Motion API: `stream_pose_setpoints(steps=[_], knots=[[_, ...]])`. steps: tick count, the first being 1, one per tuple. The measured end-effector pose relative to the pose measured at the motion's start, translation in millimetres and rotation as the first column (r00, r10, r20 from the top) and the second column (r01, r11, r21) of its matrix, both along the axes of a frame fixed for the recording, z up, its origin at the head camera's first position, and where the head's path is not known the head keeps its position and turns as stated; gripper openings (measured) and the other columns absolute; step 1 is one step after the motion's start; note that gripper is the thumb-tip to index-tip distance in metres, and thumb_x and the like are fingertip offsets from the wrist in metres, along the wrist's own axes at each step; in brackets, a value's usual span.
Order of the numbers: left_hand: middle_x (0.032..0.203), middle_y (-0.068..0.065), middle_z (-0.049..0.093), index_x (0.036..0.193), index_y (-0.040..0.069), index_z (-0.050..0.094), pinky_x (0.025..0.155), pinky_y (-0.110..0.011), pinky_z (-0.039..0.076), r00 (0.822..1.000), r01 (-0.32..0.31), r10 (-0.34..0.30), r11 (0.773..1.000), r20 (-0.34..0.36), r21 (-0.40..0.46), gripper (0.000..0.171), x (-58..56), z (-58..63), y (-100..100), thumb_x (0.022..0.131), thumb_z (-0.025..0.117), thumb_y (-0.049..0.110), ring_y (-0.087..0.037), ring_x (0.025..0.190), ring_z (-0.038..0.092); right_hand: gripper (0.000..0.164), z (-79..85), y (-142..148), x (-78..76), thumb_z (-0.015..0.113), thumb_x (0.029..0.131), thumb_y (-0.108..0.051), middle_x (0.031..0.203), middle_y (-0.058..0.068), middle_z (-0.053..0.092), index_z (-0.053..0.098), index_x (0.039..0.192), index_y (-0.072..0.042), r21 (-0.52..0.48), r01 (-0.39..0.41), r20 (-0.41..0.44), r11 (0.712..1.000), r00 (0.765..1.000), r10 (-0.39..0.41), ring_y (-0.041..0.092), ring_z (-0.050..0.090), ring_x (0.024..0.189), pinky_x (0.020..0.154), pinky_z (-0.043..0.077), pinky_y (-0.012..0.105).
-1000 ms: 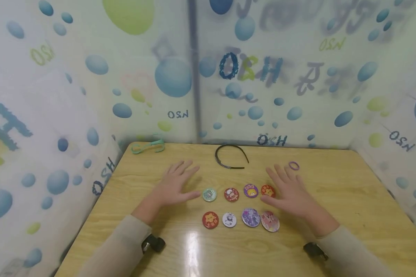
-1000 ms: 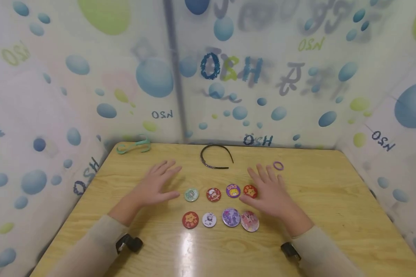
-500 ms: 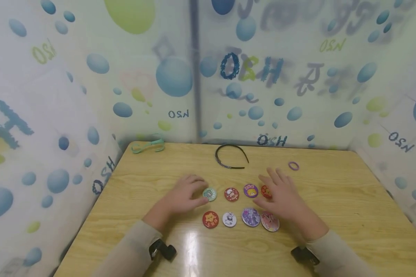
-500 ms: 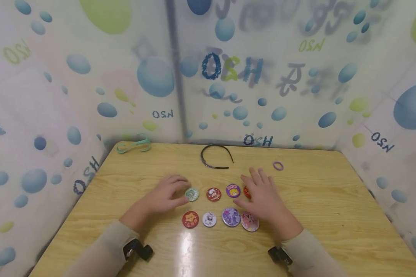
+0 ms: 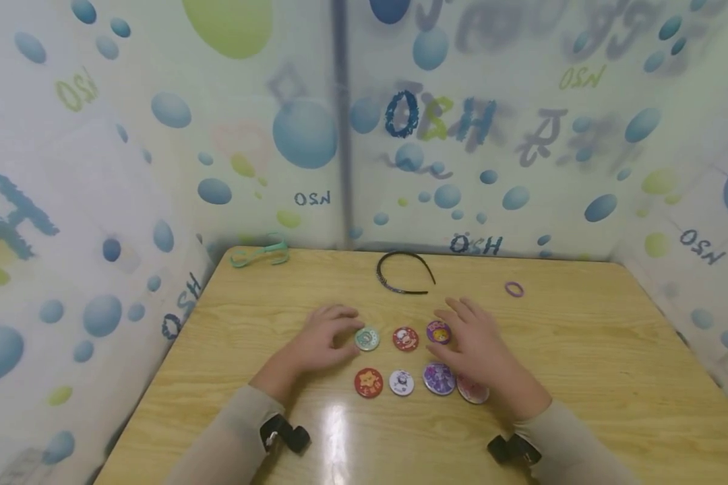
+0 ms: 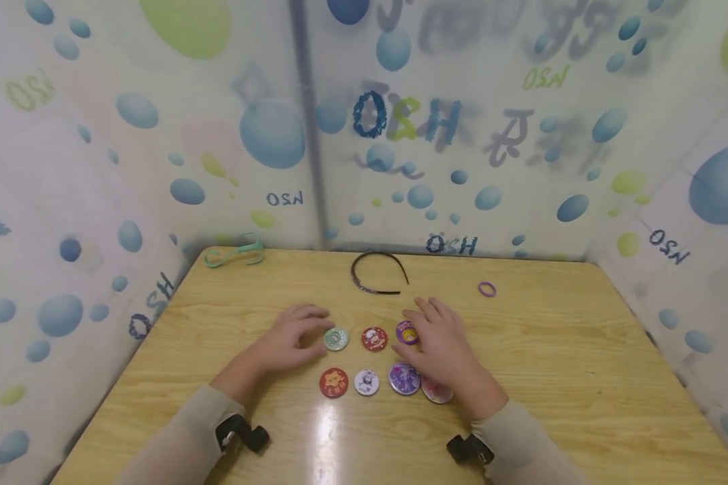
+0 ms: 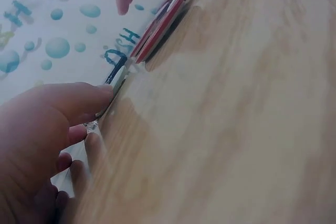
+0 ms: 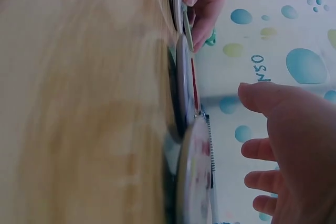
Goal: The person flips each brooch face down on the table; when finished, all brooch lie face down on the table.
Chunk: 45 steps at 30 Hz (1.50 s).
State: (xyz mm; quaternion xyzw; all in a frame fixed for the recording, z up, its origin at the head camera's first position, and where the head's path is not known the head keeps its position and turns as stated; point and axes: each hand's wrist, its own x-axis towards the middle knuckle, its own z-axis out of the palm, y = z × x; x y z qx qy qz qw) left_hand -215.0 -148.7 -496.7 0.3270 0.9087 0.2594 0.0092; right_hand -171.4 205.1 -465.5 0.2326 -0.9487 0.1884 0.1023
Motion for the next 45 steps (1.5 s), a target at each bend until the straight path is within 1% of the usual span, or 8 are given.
stream_pose_setpoints(steps=[5, 10, 16, 23, 27, 35, 41, 45], knots=[[0.153, -0.007, 0.057, 0.138, 0.022, 0.071, 0.121, -0.066, 0.022, 0.999, -0.031, 0.031, 1.0, -0.035, -0.002, 0.054, 1.1, -1.8, 4, 0.091, 0.078, 0.048, -0.033, 0.146, 0.043, 0.058, -0.3, -12, -0.4, 0.076, 0.095, -0.043, 0.154, 0.027, 0.052, 0.067, 0.138, -0.004, -0.017, -0.025, -0.004, 1.0, 1.0, 0.025, 0.055, 0.039, 0.146, 0.116, 0.028, 0.074], [0.151, -0.006, 0.058, 0.137, 0.024, 0.071, 0.12, -0.063, 0.026, 0.996, -0.061, 0.06, 0.998, -0.072, -0.011, 0.056, -0.7, -4.8, 9, 0.089, 0.08, 0.051, -0.032, 0.144, 0.045, 0.059, -0.7, -25, -0.5, 0.076, 0.096, -0.046, 0.156, 0.024, 0.052, 0.067, 0.139, -0.007, -0.004, -0.032, 0.02, 0.999, 0.999, 0.032, 0.051, 0.038, 0.148, 0.118, 0.027, 0.071], [0.15, -0.006, 0.059, 0.135, 0.024, 0.072, 0.12, -0.062, 0.025, 0.994, -0.085, 0.085, 0.996, -0.076, 0.003, 0.053, 0.3, -6.0, 11, 0.089, 0.081, 0.049, -0.033, 0.143, 0.046, 0.053, -3.9, -41, -0.3, 0.075, 0.096, -0.046, 0.153, 0.022, 0.055, 0.07, 0.135, -0.01, 0.0, -0.071, 0.022, 0.997, 0.997, 0.071, 0.05, 0.04, 0.147, 0.118, 0.028, 0.07], [0.149, -0.007, 0.06, 0.135, 0.023, 0.073, 0.119, -0.062, 0.027, 0.992, -0.089, 0.089, 0.996, -0.085, 0.01, 0.052, 3.4, -4.3, 11, 0.089, 0.082, 0.047, -0.034, 0.142, 0.047, 0.051, -9.6, -55, -6.4, 0.074, 0.097, -0.05, 0.153, 0.018, 0.056, 0.071, 0.133, -0.013, 0.005, -0.086, 0.045, 0.996, 0.995, 0.085, 0.046, 0.04, 0.148, 0.12, 0.027, 0.068], [0.151, -0.007, 0.058, 0.136, 0.023, 0.071, 0.12, -0.063, 0.026, 0.993, -0.081, 0.08, 0.997, -0.085, 0.0, 0.053, 4.4, -4.4, 9, 0.09, 0.08, 0.047, -0.034, 0.143, 0.046, 0.051, -11.4, -70, -9.6, 0.073, 0.097, -0.05, 0.15, 0.015, 0.059, 0.072, 0.132, -0.014, 0.015, -0.068, 0.048, 0.998, 0.997, 0.068, 0.042, 0.045, 0.145, 0.119, 0.031, 0.064], [0.15, -0.008, 0.058, 0.135, 0.022, 0.071, 0.119, -0.064, 0.026, 0.992, -0.087, 0.087, 0.996, -0.095, 0.006, 0.05, 8.0, -6.2, 4, 0.092, 0.08, 0.045, -0.035, 0.142, 0.046, 0.037, -21.3, -103, -13.2, 0.076, 0.095, -0.039, 0.144, 0.017, 0.063, 0.077, 0.121, -0.012, -0.139, -0.064, 0.086, 0.988, 0.993, 0.076, 0.041, 0.052, 0.139, 0.117, 0.033, 0.064], [0.153, -0.006, 0.056, 0.139, 0.024, 0.069, 0.121, -0.062, 0.025, 0.991, -0.079, 0.076, 0.997, -0.108, -0.025, 0.052, 4.7, -8.1, 7, 0.094, 0.077, 0.049, -0.033, 0.144, 0.045, 0.031, -31.1, -98, -13.0, 0.079, 0.095, -0.026, 0.142, 0.017, 0.065, 0.077, 0.12, -0.008, -0.28, -0.015, 0.075, 0.96, 0.996, 0.037, 0.037, 0.057, 0.133, 0.115, 0.039, 0.059], [0.154, -0.006, 0.056, 0.139, 0.024, 0.069, 0.122, -0.063, 0.024, 0.991, -0.085, 0.081, 0.996, -0.107, -0.037, 0.053, 4.2, -9.1, 9, 0.093, 0.077, 0.05, -0.032, 0.145, 0.044, 0.034, -35.2, -94, -13.1, 0.078, 0.095, -0.023, 0.139, 0.017, 0.066, 0.076, 0.123, -0.005, -0.304, -0.014, 0.089, 0.953, 0.995, 0.043, 0.037, 0.058, 0.132, 0.115, 0.041, 0.056]])
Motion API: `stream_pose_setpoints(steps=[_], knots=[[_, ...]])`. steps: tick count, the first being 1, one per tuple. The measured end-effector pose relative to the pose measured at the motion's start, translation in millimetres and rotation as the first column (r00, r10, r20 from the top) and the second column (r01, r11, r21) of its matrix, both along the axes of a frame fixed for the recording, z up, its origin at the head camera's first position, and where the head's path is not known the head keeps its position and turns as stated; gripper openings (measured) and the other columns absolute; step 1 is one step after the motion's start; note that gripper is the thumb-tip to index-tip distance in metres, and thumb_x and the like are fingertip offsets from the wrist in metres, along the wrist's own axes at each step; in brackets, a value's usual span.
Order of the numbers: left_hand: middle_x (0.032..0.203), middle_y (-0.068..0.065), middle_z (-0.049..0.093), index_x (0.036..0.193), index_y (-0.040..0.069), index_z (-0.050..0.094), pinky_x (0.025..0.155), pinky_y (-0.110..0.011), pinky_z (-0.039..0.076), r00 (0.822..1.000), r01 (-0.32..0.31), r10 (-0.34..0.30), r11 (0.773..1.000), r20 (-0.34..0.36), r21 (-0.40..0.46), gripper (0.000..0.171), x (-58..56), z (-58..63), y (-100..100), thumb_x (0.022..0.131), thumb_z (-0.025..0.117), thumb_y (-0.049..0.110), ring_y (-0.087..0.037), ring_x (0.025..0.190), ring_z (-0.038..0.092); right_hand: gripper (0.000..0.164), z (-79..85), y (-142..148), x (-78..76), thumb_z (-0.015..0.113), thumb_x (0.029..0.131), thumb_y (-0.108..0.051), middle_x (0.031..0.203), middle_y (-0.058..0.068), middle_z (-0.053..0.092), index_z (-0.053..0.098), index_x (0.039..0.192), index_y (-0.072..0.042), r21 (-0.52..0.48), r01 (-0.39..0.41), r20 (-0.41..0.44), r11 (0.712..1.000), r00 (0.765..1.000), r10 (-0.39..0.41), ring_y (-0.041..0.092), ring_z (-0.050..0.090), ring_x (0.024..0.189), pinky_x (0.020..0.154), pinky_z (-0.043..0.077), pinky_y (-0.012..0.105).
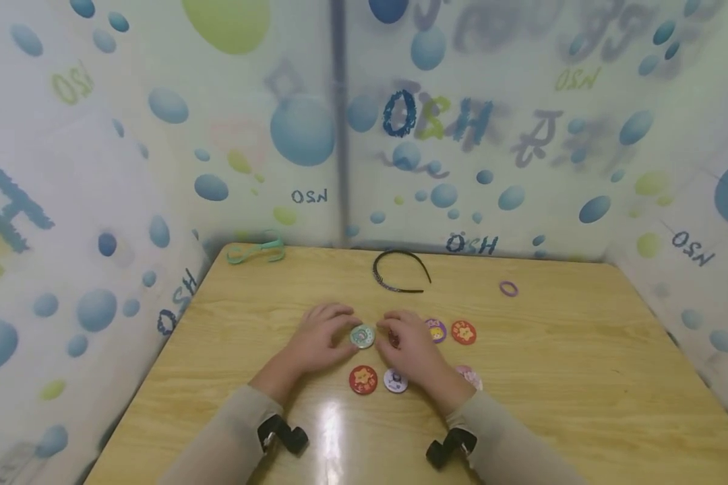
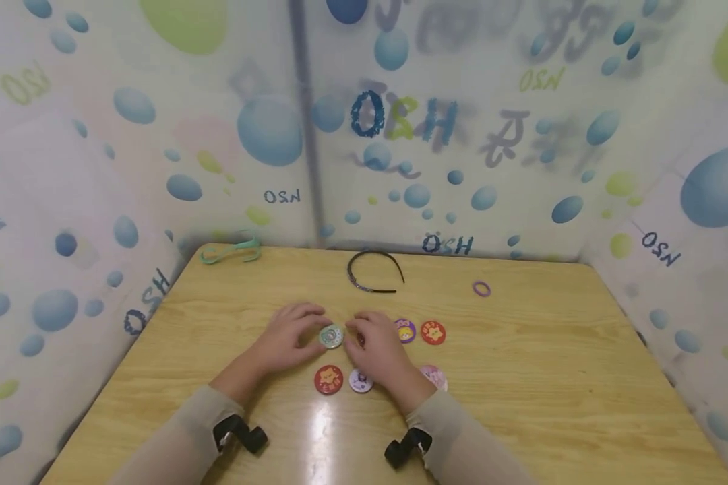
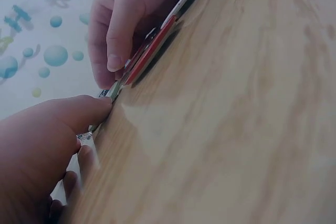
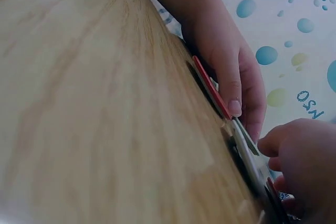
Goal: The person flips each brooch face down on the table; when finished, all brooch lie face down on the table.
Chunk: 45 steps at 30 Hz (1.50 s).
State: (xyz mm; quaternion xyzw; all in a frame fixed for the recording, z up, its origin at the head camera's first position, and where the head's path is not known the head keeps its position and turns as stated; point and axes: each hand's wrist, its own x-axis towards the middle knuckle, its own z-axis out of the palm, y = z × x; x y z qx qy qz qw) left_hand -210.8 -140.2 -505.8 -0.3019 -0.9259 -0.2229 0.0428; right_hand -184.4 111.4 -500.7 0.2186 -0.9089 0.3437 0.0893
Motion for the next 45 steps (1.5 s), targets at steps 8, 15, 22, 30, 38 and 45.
stream_pose_setpoints(steps=[8, 15, 22, 30, 38, 45], knots=[[0.154, -0.006, 0.056, 0.138, 0.023, 0.069, 0.122, -0.061, 0.026, 1.0, 0.004, -0.004, 1.0, 0.011, 0.004, 0.052, 1.1, 2.1, 1.5, 0.094, 0.076, 0.051, -0.033, 0.145, 0.045, 0.042, -1.3, 2.6, 1.4, 0.079, 0.092, -0.026, 0.14, 0.016, 0.065, 0.076, 0.128, -0.004, 0.051, -0.007, 0.038, 0.999, 0.999, 0.005, 0.038, 0.056, 0.134, 0.116, 0.038, 0.059], [0.154, -0.007, 0.056, 0.144, 0.013, 0.065, 0.123, -0.059, 0.026, 0.999, -0.013, 0.012, 1.0, 0.031, 0.023, 0.06, 1.4, 3.9, 0.8, 0.095, 0.077, 0.048, -0.033, 0.145, 0.045, 0.039, -0.6, 2.3, 0.0, 0.08, 0.094, -0.033, 0.146, 0.014, 0.062, 0.078, 0.129, -0.015, 0.089, -0.013, 0.071, 0.996, 0.997, 0.006, 0.037, 0.052, 0.139, 0.118, 0.036, 0.059], [0.151, -0.006, 0.058, 0.136, 0.016, 0.07, 0.123, -0.059, 0.025, 0.999, -0.022, 0.02, 0.999, 0.048, 0.049, 0.052, 1.3, 2.0, -0.2, 0.094, 0.08, 0.045, -0.032, 0.144, 0.046, 0.04, 1.0, 1.1, 1.7, 0.08, 0.094, -0.032, 0.145, 0.016, 0.061, 0.077, 0.129, -0.013, 0.074, -0.029, 0.067, 0.997, 0.997, 0.024, 0.039, 0.051, 0.139, 0.117, 0.035, 0.062], [0.146, -0.003, 0.062, 0.13, 0.019, 0.073, 0.122, -0.06, 0.026, 0.997, -0.036, 0.03, 0.996, 0.07, 0.078, 0.046, 0.1, 1.5, 1.6, 0.092, 0.083, 0.042, -0.031, 0.142, 0.048, 0.039, 4.2, 0.5, 2.6, 0.082, 0.091, -0.031, 0.137, 0.011, 0.066, 0.079, 0.124, -0.011, 0.027, -0.029, 0.072, 0.999, 0.997, 0.027, 0.036, 0.055, 0.134, 0.116, 0.036, 0.06], [0.134, 0.0, 0.069, 0.126, 0.02, 0.073, 0.119, -0.057, 0.032, 0.996, -0.047, 0.035, 0.989, 0.087, 0.143, 0.042, -0.5, 2.3, 7.0, 0.089, 0.087, 0.033, -0.028, 0.132, 0.054, 0.033, 0.3, 1.7, -2.2, 0.086, 0.088, -0.029, 0.111, -0.006, 0.073, 0.08, 0.118, -0.017, -0.036, -0.015, 0.077, 0.999, 0.997, 0.018, 0.018, 0.061, 0.11, 0.104, 0.044, 0.048], [0.106, 0.014, 0.069, 0.122, 0.021, 0.075, 0.109, -0.052, 0.039, 0.988, -0.1, 0.073, 0.973, 0.133, 0.209, 0.041, 1.9, 1.4, 6.9, 0.085, 0.091, 0.027, -0.019, 0.117, 0.056, 0.027, -3.2, -0.2, -3.5, 0.087, 0.088, -0.022, 0.086, -0.013, 0.063, 0.078, 0.113, -0.019, -0.1, -0.024, 0.052, 0.995, 0.998, 0.029, 0.011, 0.055, 0.086, 0.087, 0.045, 0.038]])
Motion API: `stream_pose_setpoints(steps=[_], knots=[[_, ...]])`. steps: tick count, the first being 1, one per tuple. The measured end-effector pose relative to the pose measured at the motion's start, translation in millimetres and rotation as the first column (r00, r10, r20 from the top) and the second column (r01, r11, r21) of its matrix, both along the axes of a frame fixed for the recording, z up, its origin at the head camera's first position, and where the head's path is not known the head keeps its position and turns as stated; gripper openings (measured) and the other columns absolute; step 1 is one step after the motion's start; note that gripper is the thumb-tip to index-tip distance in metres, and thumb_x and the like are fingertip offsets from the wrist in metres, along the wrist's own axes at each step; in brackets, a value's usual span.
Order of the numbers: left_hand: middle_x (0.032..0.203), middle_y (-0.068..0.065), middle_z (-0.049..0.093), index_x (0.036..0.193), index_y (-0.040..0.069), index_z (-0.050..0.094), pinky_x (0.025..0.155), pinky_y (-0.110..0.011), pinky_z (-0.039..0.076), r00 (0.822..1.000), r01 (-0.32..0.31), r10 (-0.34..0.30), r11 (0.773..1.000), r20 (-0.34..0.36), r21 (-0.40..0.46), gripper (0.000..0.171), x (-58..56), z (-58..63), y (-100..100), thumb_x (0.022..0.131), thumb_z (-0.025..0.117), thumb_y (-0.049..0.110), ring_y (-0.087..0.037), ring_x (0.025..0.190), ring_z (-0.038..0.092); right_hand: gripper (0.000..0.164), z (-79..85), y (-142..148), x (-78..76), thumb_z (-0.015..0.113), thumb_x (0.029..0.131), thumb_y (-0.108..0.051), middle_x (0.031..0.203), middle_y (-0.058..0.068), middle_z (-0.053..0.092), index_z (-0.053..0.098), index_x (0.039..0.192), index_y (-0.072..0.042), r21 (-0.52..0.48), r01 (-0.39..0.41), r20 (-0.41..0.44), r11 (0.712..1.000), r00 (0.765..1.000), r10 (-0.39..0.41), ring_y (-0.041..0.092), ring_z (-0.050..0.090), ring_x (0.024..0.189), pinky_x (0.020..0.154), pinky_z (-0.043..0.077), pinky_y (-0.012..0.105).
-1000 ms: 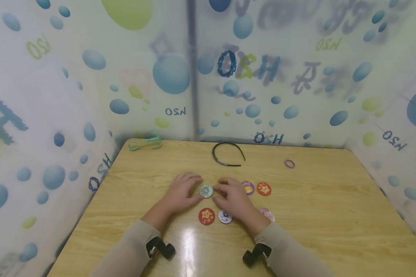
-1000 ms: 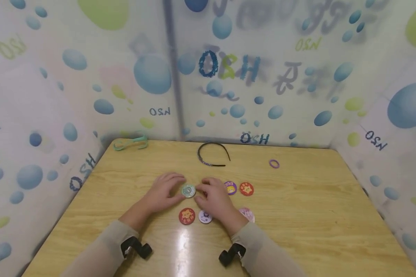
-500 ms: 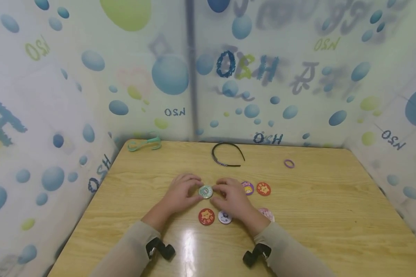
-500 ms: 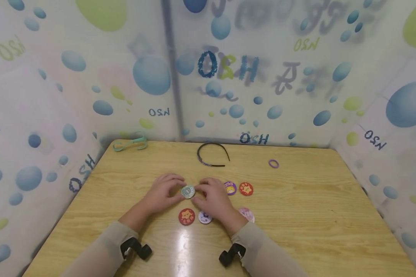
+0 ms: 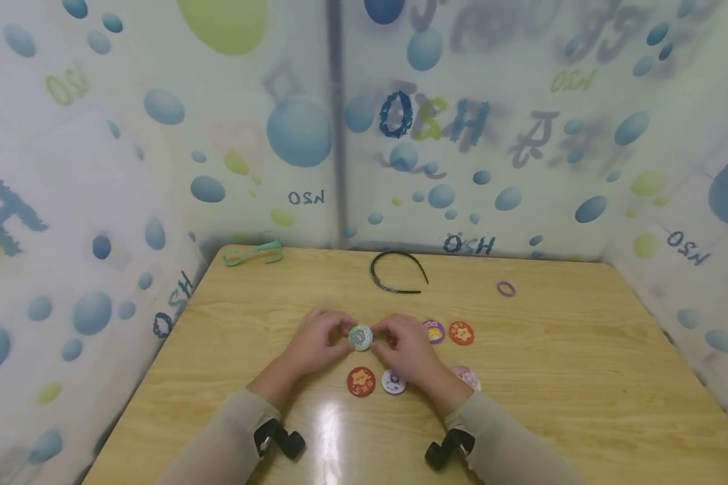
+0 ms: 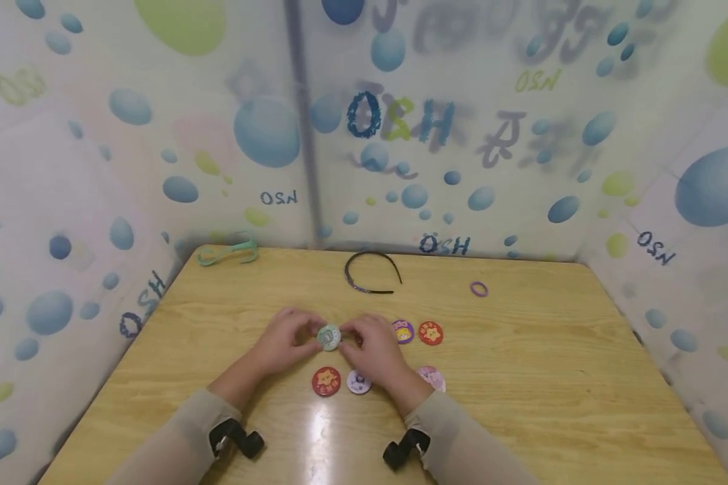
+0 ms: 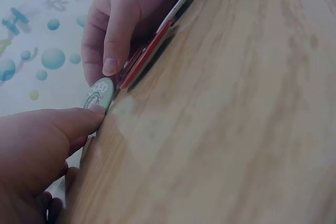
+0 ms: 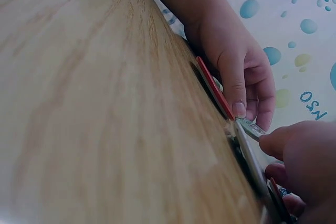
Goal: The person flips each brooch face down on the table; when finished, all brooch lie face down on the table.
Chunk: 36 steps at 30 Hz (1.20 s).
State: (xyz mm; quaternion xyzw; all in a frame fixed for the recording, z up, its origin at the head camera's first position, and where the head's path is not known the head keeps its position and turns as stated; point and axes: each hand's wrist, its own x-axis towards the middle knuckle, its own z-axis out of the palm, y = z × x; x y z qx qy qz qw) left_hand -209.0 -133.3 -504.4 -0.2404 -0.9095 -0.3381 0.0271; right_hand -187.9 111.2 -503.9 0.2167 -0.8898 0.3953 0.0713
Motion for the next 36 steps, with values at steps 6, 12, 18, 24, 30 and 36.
stream_pose_setpoints(steps=[6, 12, 18, 24, 30, 36], knots=[[0.1, 0.016, 0.069, 0.116, 0.021, 0.076, 0.109, -0.052, 0.04, 1.0, -0.015, 0.014, 0.999, 0.014, 0.035, 0.037, 1.0, 1.2, -1.6, 0.084, 0.092, 0.024, -0.02, 0.118, 0.057, 0.025, 2.8, -1.4, 0.9, 0.086, 0.089, -0.021, 0.086, -0.012, 0.063, 0.078, 0.113, -0.018, -0.006, 0.001, 0.0, 1.0, 1.0, -0.001, 0.012, 0.056, 0.087, 0.087, 0.046, 0.039], [0.096, 0.018, 0.067, 0.113, 0.022, 0.076, 0.108, -0.052, 0.041, 1.0, -0.024, 0.023, 0.998, 0.018, 0.053, 0.033, 0.0, 2.2, -1.8, 0.083, 0.092, 0.023, -0.02, 0.118, 0.057, 0.025, 6.0, -1.7, 1.1, 0.086, 0.089, -0.02, 0.086, -0.012, 0.063, 0.077, 0.112, -0.018, -0.008, 0.004, -0.017, 1.0, 1.0, -0.004, 0.012, 0.055, 0.087, 0.087, 0.046, 0.04], [0.095, 0.019, 0.066, 0.109, 0.024, 0.076, 0.108, -0.052, 0.04, 0.999, -0.031, 0.029, 0.998, 0.027, 0.054, 0.03, 1.2, 1.7, -2.5, 0.084, 0.092, 0.022, -0.02, 0.117, 0.056, 0.024, 5.5, -2.1, 1.0, 0.087, 0.089, -0.02, 0.085, -0.012, 0.062, 0.077, 0.111, -0.018, -0.008, 0.006, 0.011, 1.0, 1.0, -0.005, 0.012, 0.055, 0.087, 0.086, 0.046, 0.038], [0.098, 0.017, 0.068, 0.108, 0.024, 0.076, 0.109, -0.052, 0.041, 0.999, -0.03, 0.028, 0.998, 0.026, 0.058, 0.027, 1.2, 0.4, -1.6, 0.086, 0.09, 0.021, -0.02, 0.118, 0.057, 0.024, 4.3, -1.4, 1.3, 0.088, 0.088, -0.019, 0.087, -0.012, 0.064, 0.077, 0.109, -0.019, -0.021, 0.019, 0.033, 1.0, 0.999, -0.019, 0.013, 0.056, 0.088, 0.087, 0.046, 0.038], [0.097, 0.015, 0.068, 0.105, 0.023, 0.076, 0.106, -0.051, 0.043, 0.999, -0.031, 0.027, 0.996, 0.041, 0.087, 0.023, 2.7, -0.2, 0.6, 0.087, 0.089, 0.018, -0.021, 0.115, 0.058, 0.023, 2.9, -0.3, 2.4, 0.088, 0.087, -0.016, 0.089, -0.01, 0.066, 0.078, 0.106, -0.02, -0.037, 0.026, 0.035, 0.999, 0.999, -0.025, 0.013, 0.057, 0.088, 0.086, 0.047, 0.038], [0.095, 0.013, 0.068, 0.1, 0.023, 0.076, 0.104, -0.051, 0.044, 0.999, -0.032, 0.029, 0.993, 0.036, 0.109, 0.02, 4.1, 0.8, 1.3, 0.088, 0.089, 0.015, -0.021, 0.111, 0.059, 0.021, 2.7, -0.3, 2.6, 0.09, 0.086, -0.015, 0.09, -0.012, 0.067, 0.079, 0.103, -0.021, -0.065, 0.033, 0.053, 0.997, 0.998, -0.03, 0.012, 0.059, 0.088, 0.084, 0.05, 0.035]])
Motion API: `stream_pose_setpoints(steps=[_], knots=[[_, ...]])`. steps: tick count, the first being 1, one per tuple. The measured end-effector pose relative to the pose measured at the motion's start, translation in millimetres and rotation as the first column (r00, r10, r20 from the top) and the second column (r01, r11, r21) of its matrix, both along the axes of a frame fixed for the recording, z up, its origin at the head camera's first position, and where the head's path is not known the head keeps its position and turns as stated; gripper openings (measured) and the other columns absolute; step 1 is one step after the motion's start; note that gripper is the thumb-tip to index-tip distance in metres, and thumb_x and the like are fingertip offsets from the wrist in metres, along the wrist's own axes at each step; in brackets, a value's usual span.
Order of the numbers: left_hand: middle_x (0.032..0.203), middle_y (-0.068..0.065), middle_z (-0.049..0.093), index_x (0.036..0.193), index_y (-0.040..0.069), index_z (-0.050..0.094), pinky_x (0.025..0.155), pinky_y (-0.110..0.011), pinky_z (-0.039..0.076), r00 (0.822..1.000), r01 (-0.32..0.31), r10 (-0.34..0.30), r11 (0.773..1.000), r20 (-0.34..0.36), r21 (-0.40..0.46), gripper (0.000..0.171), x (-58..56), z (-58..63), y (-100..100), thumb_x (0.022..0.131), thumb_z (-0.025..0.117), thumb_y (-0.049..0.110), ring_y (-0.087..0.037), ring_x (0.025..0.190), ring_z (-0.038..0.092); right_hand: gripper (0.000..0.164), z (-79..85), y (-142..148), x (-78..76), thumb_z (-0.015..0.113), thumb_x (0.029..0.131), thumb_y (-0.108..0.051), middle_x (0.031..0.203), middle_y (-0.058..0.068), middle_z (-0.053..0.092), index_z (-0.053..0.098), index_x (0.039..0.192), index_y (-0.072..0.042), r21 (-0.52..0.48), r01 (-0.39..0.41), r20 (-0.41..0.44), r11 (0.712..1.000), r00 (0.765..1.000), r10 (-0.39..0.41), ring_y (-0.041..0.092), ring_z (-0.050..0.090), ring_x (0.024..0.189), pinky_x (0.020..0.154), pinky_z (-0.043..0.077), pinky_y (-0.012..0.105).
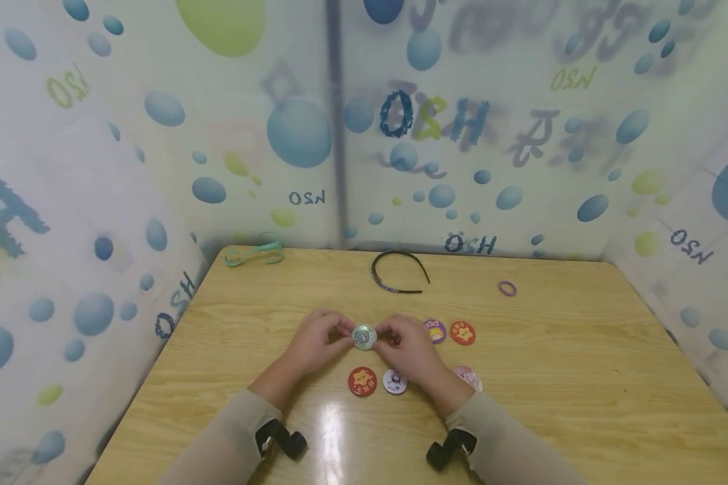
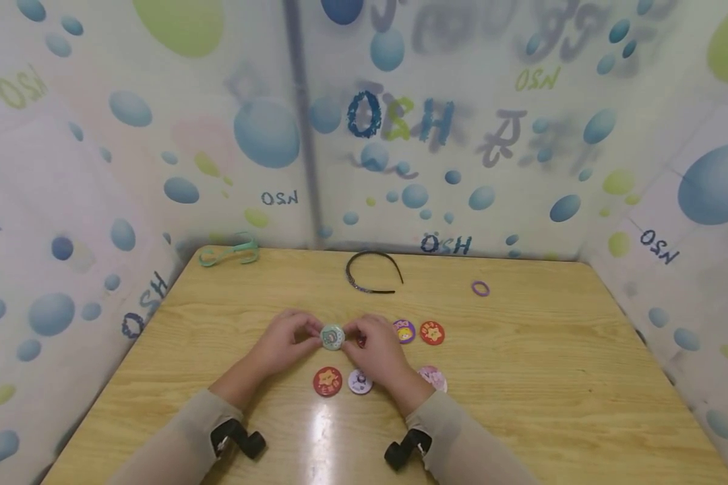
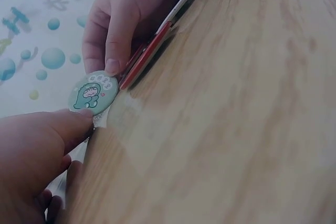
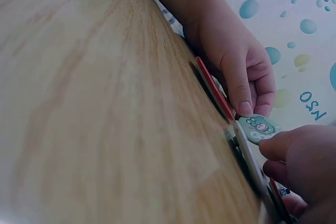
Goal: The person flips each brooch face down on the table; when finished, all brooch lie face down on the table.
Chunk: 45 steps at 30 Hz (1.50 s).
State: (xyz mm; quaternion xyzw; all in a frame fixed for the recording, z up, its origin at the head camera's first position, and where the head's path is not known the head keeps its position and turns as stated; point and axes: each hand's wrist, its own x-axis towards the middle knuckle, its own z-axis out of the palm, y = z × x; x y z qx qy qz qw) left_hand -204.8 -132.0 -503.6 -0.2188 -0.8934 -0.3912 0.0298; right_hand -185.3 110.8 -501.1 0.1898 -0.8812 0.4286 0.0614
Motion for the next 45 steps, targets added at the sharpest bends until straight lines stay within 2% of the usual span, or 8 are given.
stream_pose_setpoints(steps=[7, 10, 15, 23, 28, 35, 42, 45], knots=[[0.096, 0.013, 0.07, 0.099, 0.023, 0.076, 0.103, -0.05, 0.045, 1.0, 0.006, -0.006, 1.0, -0.017, -0.002, 0.015, 0.4, 0.5, -0.4, 0.091, 0.086, 0.016, -0.02, 0.11, 0.06, 0.017, 0.7, -0.6, 1.4, 0.088, 0.087, -0.014, 0.092, -0.013, 0.067, 0.081, 0.101, -0.02, -0.024, 0.005, 0.015, 1.0, 1.0, -0.005, 0.012, 0.059, 0.09, 0.084, 0.052, 0.037], [0.097, 0.012, 0.07, 0.099, 0.023, 0.076, 0.104, -0.051, 0.044, 1.0, 0.005, -0.005, 1.0, -0.019, -0.002, 0.014, 0.1, 0.7, -0.6, 0.091, 0.085, 0.017, -0.02, 0.111, 0.061, 0.016, -0.1, -0.6, 0.9, 0.088, 0.087, -0.012, 0.092, -0.014, 0.07, 0.082, 0.1, -0.02, -0.041, 0.013, 0.017, 0.999, 1.0, -0.012, 0.017, 0.062, 0.102, 0.1, 0.05, 0.045], [0.098, 0.012, 0.071, 0.099, 0.024, 0.076, 0.105, -0.053, 0.044, 0.999, 0.012, -0.013, 1.0, -0.031, -0.007, 0.014, 0.4, 0.9, -0.4, 0.092, 0.085, 0.017, -0.021, 0.112, 0.062, 0.016, -0.4, -0.3, 0.9, 0.087, 0.087, -0.01, 0.091, -0.015, 0.073, 0.082, 0.098, -0.02, -0.06, 0.016, 0.026, 0.998, 1.0, -0.015, 0.028, 0.061, 0.123, 0.121, 0.034, 0.052], [0.105, 0.009, 0.072, 0.099, 0.025, 0.076, 0.103, -0.053, 0.046, 0.999, 0.011, -0.012, 1.0, -0.045, -0.007, 0.013, 1.8, -0.6, -1.4, 0.092, 0.084, 0.018, -0.021, 0.113, 0.062, 0.015, 0.8, -1.0, 1.5, 0.088, 0.086, -0.01, 0.084, -0.017, 0.071, 0.083, 0.097, -0.019, -0.067, -0.005, -0.013, 0.998, 1.0, 0.004, 0.02, 0.062, 0.1, 0.12, 0.035, 0.05], [0.105, 0.008, 0.074, 0.098, 0.024, 0.076, 0.102, -0.053, 0.047, 0.998, 0.024, -0.024, 1.0, -0.06, -0.004, 0.013, 1.4, 0.6, -1.1, 0.091, 0.085, 0.016, -0.022, 0.111, 0.063, 0.014, 0.5, -0.5, 0.6, 0.089, 0.086, -0.011, 0.082, -0.016, 0.068, 0.082, 0.095, -0.02, -0.072, -0.014, -0.017, 0.997, 1.0, 0.013, 0.015, 0.06, 0.089, 0.109, 0.045, 0.051], [0.108, 0.005, 0.076, 0.094, 0.023, 0.077, 0.104, -0.053, 0.047, 0.996, 0.034, -0.034, 0.999, -0.078, -0.002, 0.013, -0.6, 2.2, -0.8, 0.09, 0.086, 0.014, -0.023, 0.113, 0.063, 0.015, 2.2, 0.5, -0.9, 0.088, 0.086, -0.011, 0.08, -0.017, 0.068, 0.082, 0.095, -0.021, -0.062, 0.0, -0.013, 0.998, 1.0, -0.001, 0.015, 0.061, 0.093, 0.119, 0.037, 0.047], [0.106, 0.007, 0.076, 0.094, 0.024, 0.077, 0.103, -0.052, 0.047, 0.996, 0.044, -0.044, 0.999, -0.077, 0.005, 0.014, -0.5, 0.7, -2.3, 0.089, 0.086, 0.015, -0.022, 0.112, 0.064, 0.012, 1.8, 0.2, -1.1, 0.088, 0.087, -0.013, 0.078, -0.018, 0.065, 0.084, 0.095, -0.021, -0.082, -0.025, -0.031, 0.996, 0.999, 0.022, 0.016, 0.059, 0.088, 0.111, 0.043, 0.047], [0.105, 0.007, 0.076, 0.094, 0.022, 0.078, 0.103, -0.052, 0.047, 0.996, 0.051, -0.05, 0.999, -0.078, 0.015, 0.011, -1.0, 0.2, -2.4, 0.09, 0.085, 0.016, -0.022, 0.111, 0.064, 0.01, 2.2, -0.1, -1.4, 0.087, 0.089, -0.014, 0.076, -0.018, 0.066, 0.085, 0.097, -0.019, -0.086, -0.036, -0.061, 0.996, 0.998, 0.03, 0.016, 0.06, 0.089, 0.116, 0.04, 0.046]])
